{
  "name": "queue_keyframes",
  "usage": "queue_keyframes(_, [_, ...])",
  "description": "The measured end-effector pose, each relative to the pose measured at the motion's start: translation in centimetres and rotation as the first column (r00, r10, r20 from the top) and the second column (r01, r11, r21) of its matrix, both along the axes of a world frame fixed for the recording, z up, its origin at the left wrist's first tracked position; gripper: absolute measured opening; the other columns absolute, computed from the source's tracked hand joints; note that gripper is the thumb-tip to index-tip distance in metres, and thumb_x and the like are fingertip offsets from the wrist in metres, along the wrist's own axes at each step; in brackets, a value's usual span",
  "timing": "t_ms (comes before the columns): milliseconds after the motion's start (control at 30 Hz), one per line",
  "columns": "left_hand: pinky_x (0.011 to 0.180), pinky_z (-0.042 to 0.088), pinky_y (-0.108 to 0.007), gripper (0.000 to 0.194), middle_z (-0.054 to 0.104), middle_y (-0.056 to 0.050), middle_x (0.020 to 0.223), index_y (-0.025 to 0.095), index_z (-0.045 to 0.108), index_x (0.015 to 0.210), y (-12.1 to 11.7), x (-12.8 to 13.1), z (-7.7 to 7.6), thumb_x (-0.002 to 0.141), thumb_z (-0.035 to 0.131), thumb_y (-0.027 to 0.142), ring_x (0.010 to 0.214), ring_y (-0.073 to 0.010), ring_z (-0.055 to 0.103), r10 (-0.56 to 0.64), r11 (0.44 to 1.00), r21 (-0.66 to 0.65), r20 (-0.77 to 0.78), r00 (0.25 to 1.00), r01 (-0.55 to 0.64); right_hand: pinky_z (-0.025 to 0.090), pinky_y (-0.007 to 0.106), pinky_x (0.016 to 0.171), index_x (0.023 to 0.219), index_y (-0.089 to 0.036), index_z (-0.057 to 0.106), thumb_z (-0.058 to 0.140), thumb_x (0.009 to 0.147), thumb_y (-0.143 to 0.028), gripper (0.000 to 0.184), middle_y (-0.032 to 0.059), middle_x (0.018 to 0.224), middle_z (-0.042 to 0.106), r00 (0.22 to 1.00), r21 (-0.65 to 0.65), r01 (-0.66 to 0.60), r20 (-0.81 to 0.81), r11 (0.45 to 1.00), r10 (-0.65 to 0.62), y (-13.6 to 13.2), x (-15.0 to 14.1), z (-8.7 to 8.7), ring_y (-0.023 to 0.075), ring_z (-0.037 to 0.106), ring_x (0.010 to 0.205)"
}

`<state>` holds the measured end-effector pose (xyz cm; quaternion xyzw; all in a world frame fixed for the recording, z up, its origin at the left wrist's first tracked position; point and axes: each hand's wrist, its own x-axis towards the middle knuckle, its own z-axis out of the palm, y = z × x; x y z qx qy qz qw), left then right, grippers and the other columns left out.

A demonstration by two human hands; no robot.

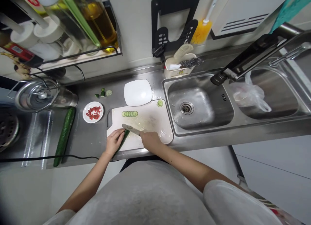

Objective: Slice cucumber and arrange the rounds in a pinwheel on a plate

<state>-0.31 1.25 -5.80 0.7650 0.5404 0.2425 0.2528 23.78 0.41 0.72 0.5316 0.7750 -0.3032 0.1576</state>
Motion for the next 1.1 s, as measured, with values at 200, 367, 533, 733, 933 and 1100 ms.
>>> queue_keyframes(200, [0.087, 0.052, -0.032, 0.029, 0.07, -0.006, 0.103, 0.02, 0.068, 0.104, 0.1, 0.2, 0.3, 0.093, 0.044, 0.035, 0.095, -0.017, 0.065, 0.168, 0.986, -0.023, 0.007, 0.986, -0.167, 0.037, 0.03, 0.073, 0.129, -0.015, 0.049, 0.043, 0.091, -0.028, 0.041, 0.0136, 0.098, 0.068, 0.999, 0.202, 0.036, 0.022, 0.979, -0.041, -1.6, 2.2, 0.5, 0.023, 0.062, 0.087])
queue_keyframes(367, [0.086, 0.051, -0.033, 0.033, 0.067, -0.008, 0.111, 0.02, 0.064, 0.112, 1.3, 1.4, 2.0, 0.093, 0.045, 0.037, 0.101, -0.0189, 0.062, 0.299, 0.954, -0.031, 0.088, 0.95, -0.297, 0.034, 0.031, 0.073, 0.132, -0.013, 0.049, 0.045, 0.09, -0.026, 0.044, 0.0143, 0.096, 0.067, 0.995, 0.292, 0.031, 0.084, 0.956, -0.058, -2.6, 3.2, 0.4, 0.0242, 0.06, 0.089])
queue_keyframes(533, [0.097, 0.045, -0.039, 0.03, 0.066, -0.006, 0.113, 0.024, 0.067, 0.11, 3.3, 3.8, 4.1, 0.089, 0.051, 0.038, 0.108, -0.0213, 0.059, 0.03, 0.996, -0.085, 0.016, 0.999, -0.028, 0.033, 0.031, 0.073, 0.132, -0.014, 0.051, 0.043, 0.092, -0.024, 0.042, 0.0141, 0.093, 0.066, 0.995, 0.345, 0.017, 0.084, 0.939, -0.049, -3.2, 3.8, 0.9, 0.0234, 0.059, 0.085])
queue_keyframes(733, [0.096, 0.043, -0.041, 0.013, 0.069, -0.004, 0.101, 0.026, 0.072, 0.09, 4.0, 6.7, 5.0, 0.08, 0.064, 0.03, 0.101, -0.023, 0.059, -0.168, 0.977, -0.146, -0.094, 0.981, 0.154, 0.034, 0.032, 0.076, 0.133, -0.015, 0.05, 0.044, 0.091, -0.024, 0.043, 0.015, 0.096, 0.066, 0.989, 0.324, -0.008, 0.14, 0.946, -0.04, -4.0, 4.2, 1.7, 0.0245, 0.059, 0.089])
queue_keyframes(933, [0.075, 0.047, -0.029, 0.009, 0.068, -0.001, 0.079, 0.022, 0.069, 0.083, 4.7, 8.7, 4.2, 0.078, 0.063, 0.026, 0.077, -0.0165, 0.062, 0.027, 0.972, -0.235, -0.011, 1.0, -0.029, 0.036, 0.03, 0.075, 0.133, -0.016, 0.048, 0.05, 0.09, -0.03, 0.045, 0.013, 0.096, 0.067, 0.972, 0.307, 0.024, 0.216, 0.951, -0.095, -5.5, 5.5, 1.4, 0.0232, 0.06, 0.091])
queue_keyframes(1100, [0.076, 0.045, -0.031, 0.008, 0.071, 0.0, 0.079, 0.023, 0.068, 0.082, 7.1, 9.5, 2.5, 0.077, 0.063, 0.024, 0.076, -0.0167, 0.062, 0.246, 0.917, -0.305, -0.076, 0.966, -0.257, 0.038, 0.03, 0.073, 0.131, -0.016, 0.049, 0.054, 0.088, -0.029, 0.045, 0.012, 0.097, 0.068, 0.962, 0.303, 0.069, 0.232, 0.95, -0.144, -6.8, 6.7, 1.3, 0.0234, 0.062, 0.09])
